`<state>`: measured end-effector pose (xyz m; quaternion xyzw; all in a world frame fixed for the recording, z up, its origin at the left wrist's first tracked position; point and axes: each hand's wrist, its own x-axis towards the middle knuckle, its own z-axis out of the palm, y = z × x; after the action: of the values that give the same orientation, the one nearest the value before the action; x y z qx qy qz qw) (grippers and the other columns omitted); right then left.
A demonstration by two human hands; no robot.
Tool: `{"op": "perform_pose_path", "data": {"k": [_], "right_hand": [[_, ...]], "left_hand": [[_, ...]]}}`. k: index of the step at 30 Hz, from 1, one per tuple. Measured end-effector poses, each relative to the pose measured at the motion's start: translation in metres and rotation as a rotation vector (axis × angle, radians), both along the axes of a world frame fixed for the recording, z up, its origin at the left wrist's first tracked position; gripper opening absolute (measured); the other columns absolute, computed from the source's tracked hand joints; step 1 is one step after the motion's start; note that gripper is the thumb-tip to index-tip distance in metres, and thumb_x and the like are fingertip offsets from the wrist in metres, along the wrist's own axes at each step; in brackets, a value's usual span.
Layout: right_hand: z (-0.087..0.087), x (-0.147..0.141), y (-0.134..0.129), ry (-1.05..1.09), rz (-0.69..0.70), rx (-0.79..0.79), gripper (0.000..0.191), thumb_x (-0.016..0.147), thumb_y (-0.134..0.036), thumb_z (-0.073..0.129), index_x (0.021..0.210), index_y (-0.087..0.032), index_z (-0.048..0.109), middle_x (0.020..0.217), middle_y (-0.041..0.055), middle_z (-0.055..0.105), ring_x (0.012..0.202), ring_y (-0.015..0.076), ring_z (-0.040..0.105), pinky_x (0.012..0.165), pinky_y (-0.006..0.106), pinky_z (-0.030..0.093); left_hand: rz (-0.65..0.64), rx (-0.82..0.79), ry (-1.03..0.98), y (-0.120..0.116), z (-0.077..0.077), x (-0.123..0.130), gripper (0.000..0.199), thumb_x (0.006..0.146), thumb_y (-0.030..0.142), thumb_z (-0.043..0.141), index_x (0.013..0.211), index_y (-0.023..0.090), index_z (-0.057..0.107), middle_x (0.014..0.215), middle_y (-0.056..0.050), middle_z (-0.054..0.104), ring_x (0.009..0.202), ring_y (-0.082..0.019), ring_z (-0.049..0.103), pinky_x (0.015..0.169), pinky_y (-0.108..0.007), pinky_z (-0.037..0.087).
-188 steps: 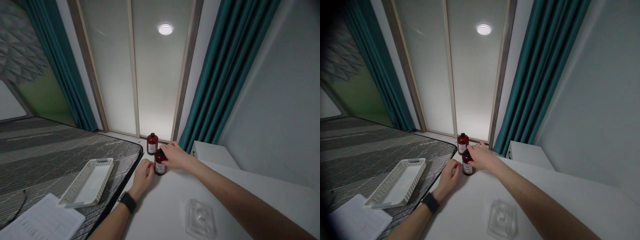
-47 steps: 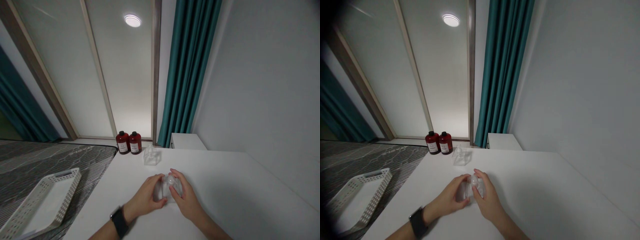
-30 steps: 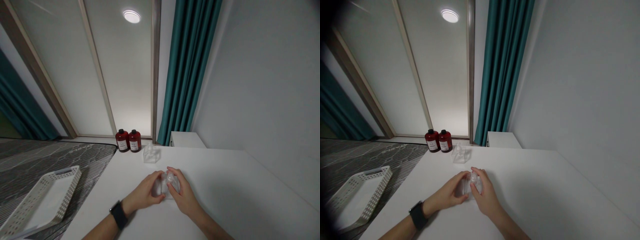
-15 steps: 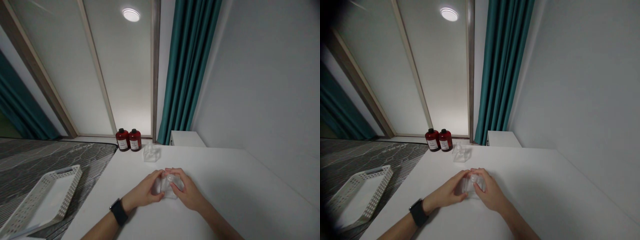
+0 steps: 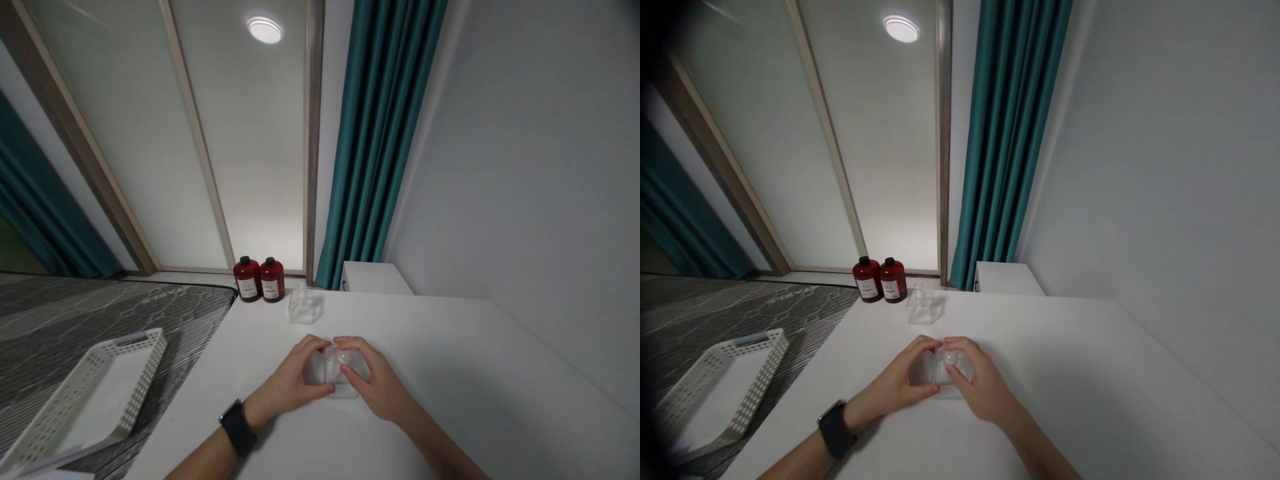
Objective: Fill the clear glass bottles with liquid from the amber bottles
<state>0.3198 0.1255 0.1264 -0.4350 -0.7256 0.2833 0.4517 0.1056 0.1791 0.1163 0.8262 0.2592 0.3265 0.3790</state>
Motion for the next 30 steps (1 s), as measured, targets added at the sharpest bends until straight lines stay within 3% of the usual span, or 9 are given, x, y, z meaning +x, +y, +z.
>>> {"op": "perform_pose_path", "data": {"k": [7, 15, 17, 21, 23, 26, 30], "right_hand": [[0.011, 0.004, 0.003, 0.016, 0.077, 0.024, 0.023, 0.086, -0.013, 0.06, 0.107, -0.024, 0.062, 0.11, 0.0062, 0.07, 0.115, 0.0231, 0.063, 0.103, 0.04, 0.048], [0.0, -0.002, 0.001, -0.047, -0.031, 0.137, 0.03, 0.084, -0.01, 0.058, 0.109, -0.026, 0.064, 0.11, 0.0069, 0.066, 0.112, 0.0247, 0.059, 0.099, 0.042, 0.047], [0.0, -0.001, 0.0, -0.074, -0.068, 0.12, 0.032, 0.082, -0.012, 0.062, 0.111, -0.026, 0.063, 0.109, 0.0071, 0.065, 0.11, 0.0263, 0.059, 0.098, 0.044, 0.047], [0.002, 0.002, -0.004, -0.087, -0.15, 0.022, 0.061, 0.072, -0.011, 0.071, 0.129, -0.027, 0.055, 0.103, 0.0048, 0.062, 0.103, 0.0268, 0.059, 0.101, 0.048, 0.045], [0.003, 0.003, -0.006, -0.059, -0.158, -0.018, 0.07, 0.071, -0.009, 0.07, 0.135, -0.027, 0.05, 0.111, 0.0054, 0.061, 0.111, 0.0271, 0.058, 0.106, 0.049, 0.043], [0.004, 0.003, -0.007, -0.002, -0.095, -0.068, 0.075, 0.073, -0.01, 0.068, 0.142, -0.028, 0.043, 0.126, 0.0069, 0.06, 0.124, 0.0268, 0.054, 0.112, 0.048, 0.038], [0.002, 0.002, -0.007, 0.024, -0.094, -0.073, 0.065, 0.076, -0.013, 0.066, 0.137, -0.026, 0.049, 0.118, 0.0066, 0.063, 0.118, 0.0257, 0.059, 0.11, 0.046, 0.041]], "left_hand": [[-0.092, -0.092, -0.037, 0.004, 0.004, -0.001, 0.054, 0.079, 0.021, 0.078, 0.127, 0.021, 0.055, 0.124, -0.008, 0.058, 0.118, -0.027, 0.055, 0.107, -0.041, 0.042], [-0.041, -0.055, -0.036, 0.0, -0.001, 0.002, 0.059, 0.077, 0.018, 0.075, 0.13, 0.021, 0.051, 0.123, -0.01, 0.056, 0.115, -0.027, 0.054, 0.105, -0.043, 0.043], [-0.027, -0.049, -0.032, -0.001, -0.002, 0.002, 0.059, 0.076, 0.018, 0.075, 0.13, 0.021, 0.051, 0.122, -0.009, 0.056, 0.115, -0.027, 0.054, 0.105, -0.044, 0.043], [-0.013, -0.05, -0.029, 0.0, -0.002, 0.002, 0.057, 0.077, 0.02, 0.075, 0.128, 0.022, 0.051, 0.12, -0.009, 0.056, 0.113, -0.028, 0.054, 0.103, -0.044, 0.044], [-0.013, -0.047, -0.032, 0.0, -0.002, 0.002, 0.056, 0.077, 0.02, 0.075, 0.128, 0.022, 0.051, 0.12, -0.009, 0.056, 0.113, -0.028, 0.054, 0.102, -0.044, 0.045], [-0.016, -0.037, -0.032, 0.0, -0.002, 0.001, 0.055, 0.079, 0.023, 0.075, 0.128, 0.022, 0.051, 0.119, -0.009, 0.056, 0.112, -0.028, 0.055, 0.1, -0.044, 0.046], [-0.013, -0.038, -0.032, -0.001, -0.002, 0.001, 0.057, 0.079, 0.023, 0.076, 0.13, 0.022, 0.051, 0.119, -0.009, 0.056, 0.112, -0.028, 0.055, 0.101, -0.044, 0.046]]}}
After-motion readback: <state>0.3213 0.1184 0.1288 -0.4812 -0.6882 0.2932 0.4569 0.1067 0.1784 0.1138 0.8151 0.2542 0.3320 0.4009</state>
